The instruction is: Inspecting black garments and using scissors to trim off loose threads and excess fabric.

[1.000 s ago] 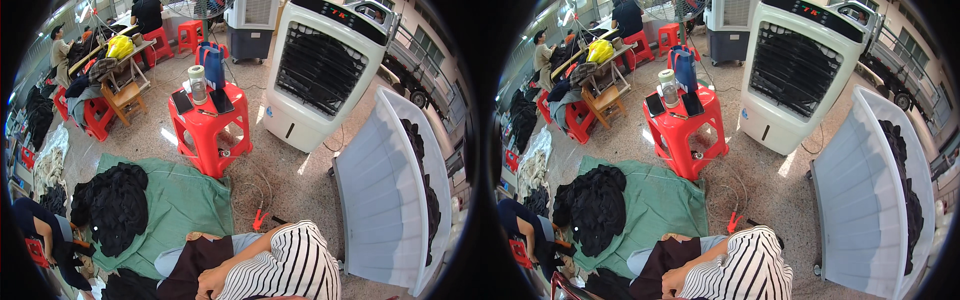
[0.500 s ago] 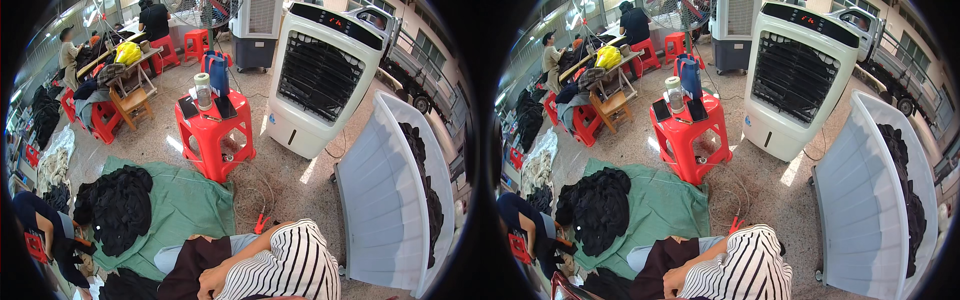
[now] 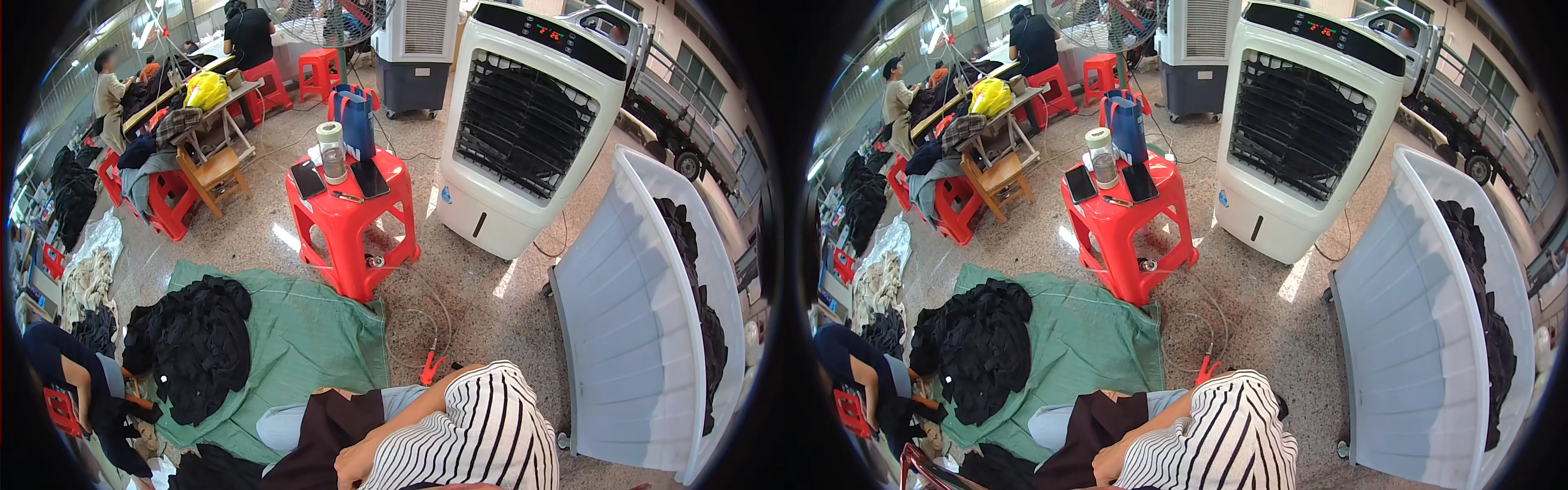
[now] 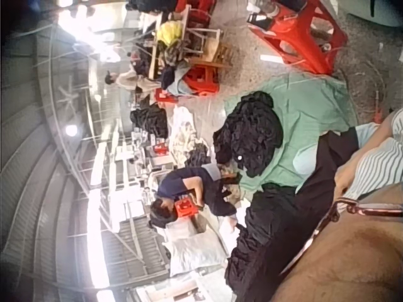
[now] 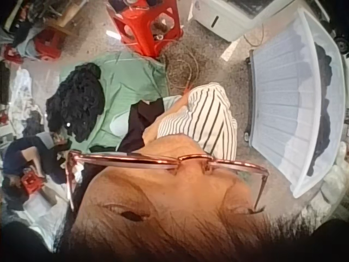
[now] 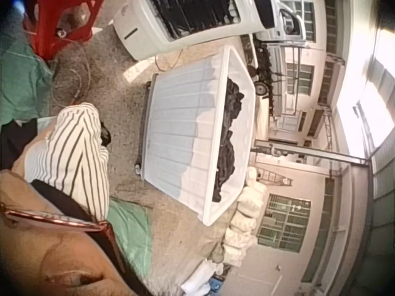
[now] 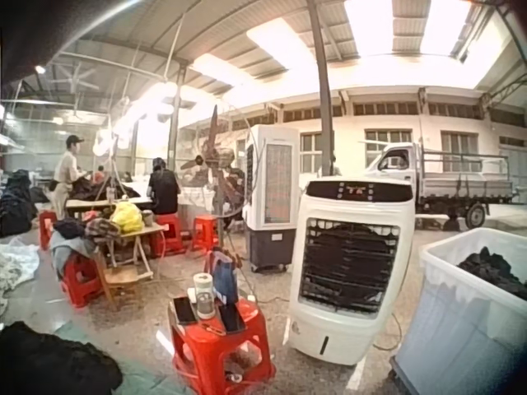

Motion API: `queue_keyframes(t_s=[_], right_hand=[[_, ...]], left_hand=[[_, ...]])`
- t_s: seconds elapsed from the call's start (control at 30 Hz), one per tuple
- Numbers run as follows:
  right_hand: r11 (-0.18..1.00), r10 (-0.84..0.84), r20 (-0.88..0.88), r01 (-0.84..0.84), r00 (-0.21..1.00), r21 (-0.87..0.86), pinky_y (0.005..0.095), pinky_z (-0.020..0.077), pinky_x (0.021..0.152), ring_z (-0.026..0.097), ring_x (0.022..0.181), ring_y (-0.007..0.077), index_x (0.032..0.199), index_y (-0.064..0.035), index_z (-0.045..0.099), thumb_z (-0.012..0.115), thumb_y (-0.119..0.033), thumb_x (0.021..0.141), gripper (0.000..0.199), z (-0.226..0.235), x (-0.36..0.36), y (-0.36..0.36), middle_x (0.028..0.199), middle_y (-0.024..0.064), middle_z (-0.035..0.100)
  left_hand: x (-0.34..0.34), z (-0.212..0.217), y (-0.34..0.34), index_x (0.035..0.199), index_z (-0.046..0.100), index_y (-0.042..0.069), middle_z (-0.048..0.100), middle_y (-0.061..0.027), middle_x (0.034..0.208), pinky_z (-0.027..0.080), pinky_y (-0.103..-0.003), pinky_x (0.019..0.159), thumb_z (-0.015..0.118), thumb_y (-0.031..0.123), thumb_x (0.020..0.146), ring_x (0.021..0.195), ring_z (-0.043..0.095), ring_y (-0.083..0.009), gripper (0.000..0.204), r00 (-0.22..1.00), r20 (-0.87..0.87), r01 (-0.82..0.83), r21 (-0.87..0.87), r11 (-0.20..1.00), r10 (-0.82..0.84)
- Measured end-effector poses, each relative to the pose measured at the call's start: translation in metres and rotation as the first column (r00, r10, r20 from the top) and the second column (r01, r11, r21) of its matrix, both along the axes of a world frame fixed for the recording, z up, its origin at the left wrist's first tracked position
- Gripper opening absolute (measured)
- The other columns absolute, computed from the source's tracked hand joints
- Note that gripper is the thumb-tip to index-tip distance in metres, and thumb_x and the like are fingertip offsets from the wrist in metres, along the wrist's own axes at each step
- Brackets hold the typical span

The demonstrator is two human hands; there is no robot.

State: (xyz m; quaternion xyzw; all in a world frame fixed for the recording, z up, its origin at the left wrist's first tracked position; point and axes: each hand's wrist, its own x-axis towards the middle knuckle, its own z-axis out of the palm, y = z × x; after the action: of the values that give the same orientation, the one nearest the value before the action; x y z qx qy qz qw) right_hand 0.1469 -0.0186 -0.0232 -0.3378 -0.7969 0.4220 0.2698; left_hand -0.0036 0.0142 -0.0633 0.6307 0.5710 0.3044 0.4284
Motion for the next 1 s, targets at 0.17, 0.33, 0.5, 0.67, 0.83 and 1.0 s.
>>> queue_keyframes(t_s=[0.17, 0.33, 0.5, 0.67, 0.83, 1.0], right_hand=[[0.999, -0.05, -0.074, 0.052, 0.996, 0.017, 0.0505, 0.0434, 0.063, 0.059, 0.075, 0.042, 0.105, -0.0102, 0.064, 0.056, -0.036, 0.09, 0.031, 0.005, 0.001, -0.002, 0.084, 0.023, 0.064], [0.653, -0.714, 0.036, 0.685, 0.699, -0.323, 0.0426, 0.0464, 0.051, 0.065, 0.062, 0.0307, 0.067, -0.0011, 0.064, 0.062, -0.051, 0.086, 0.053, 0.012, 0.006, -0.002, 0.063, 0.0139, 0.064], [0.657, -0.662, 0.086, 0.631, 0.745, -0.412, 0.0416, 0.0426, 0.049, 0.058, 0.052, 0.0281, 0.064, 0.0043, 0.06, 0.063, -0.054, 0.084, 0.061, -0.01, 0.002, 0.01, 0.056, 0.0156, 0.058], [0.535, -0.836, -0.312, 0.547, 0.45, -0.644, 0.0331, 0.0363, 0.052, 0.049, 0.054, 0.0088, 0.062, 0.003, 0.052, 0.069, -0.027, 0.086, 0.042, -0.023, -0.003, 0.014, 0.054, 0.001, 0.05], [0.662, -0.749, -0.568, 0.389, 0.34, -0.64, 0.0255, 0.0326, 0.048, 0.041, 0.049, 0.0045, 0.064, -0.0062, 0.049, 0.061, -0.029, 0.096, 0.041, -0.009, -0.014, 0.025, 0.054, -0.0074, 0.043], [0.673, -0.728, -0.493, 0.358, 0.476, -0.647, 0.0221, 0.0263, 0.041, 0.033, 0.044, 0.0017, 0.062, -0.0108, 0.042, 0.056, -0.037, 0.099, 0.047, -0.009, 0.001, 0.035, 0.052, -0.008, 0.036]], left_hand=[[0.0, 0.005, 0.006, 0.101, 0.067, -0.003, 0.07, -0.0127, 0.095, 0.048, -0.035, 0.084, 0.06, 0.026, 0.095, 0.089, 0.062, -0.0232, 0.031, 0.998, -0.02, 0.052, 0.028, 0.998, -0.052], [0.0, 0.008, 0.0, 0.101, 0.067, -0.003, 0.07, -0.0127, 0.095, 0.048, -0.035, 0.084, 0.059, 0.026, 0.095, 0.089, 0.062, -0.0232, 0.031, 0.998, -0.024, 0.063, 0.048, 0.997, -0.062], [-0.001, 0.009, -0.003, 0.101, 0.067, -0.003, 0.07, -0.0127, 0.095, 0.048, -0.035, 0.084, 0.059, 0.027, 0.095, 0.089, 0.062, -0.0232, 0.031, 0.998, -0.022, 0.059, 0.068, 0.996, -0.058], [-0.002, 0.014, -0.005, 0.101, 0.066, -0.003, 0.07, -0.0127, 0.095, 0.048, -0.035, 0.084, 0.059, 0.027, 0.095, 0.089, 0.062, -0.0232, 0.031, 1.0, -0.019, 0.008, 0.084, 0.996, -0.006], [-0.003, 0.035, 0.001, 0.103, 0.065, -0.002, 0.07, -0.0155, 0.098, 0.048, -0.036, 0.085, 0.059, 0.039, 0.095, 0.089, 0.063, -0.0252, 0.042, 0.998, -0.056, 0.038, -0.022, 0.999, -0.039], [0.001, 0.023, 0.012, 0.1, 0.066, 0.001, 0.068, -0.0148, 0.091, 0.048, -0.036, 0.083, 0.069, 0.033, 0.089, 0.084, 0.061, -0.0279, 0.034, 0.997, -0.052, 0.067, 0.052, 0.996, -0.064]])
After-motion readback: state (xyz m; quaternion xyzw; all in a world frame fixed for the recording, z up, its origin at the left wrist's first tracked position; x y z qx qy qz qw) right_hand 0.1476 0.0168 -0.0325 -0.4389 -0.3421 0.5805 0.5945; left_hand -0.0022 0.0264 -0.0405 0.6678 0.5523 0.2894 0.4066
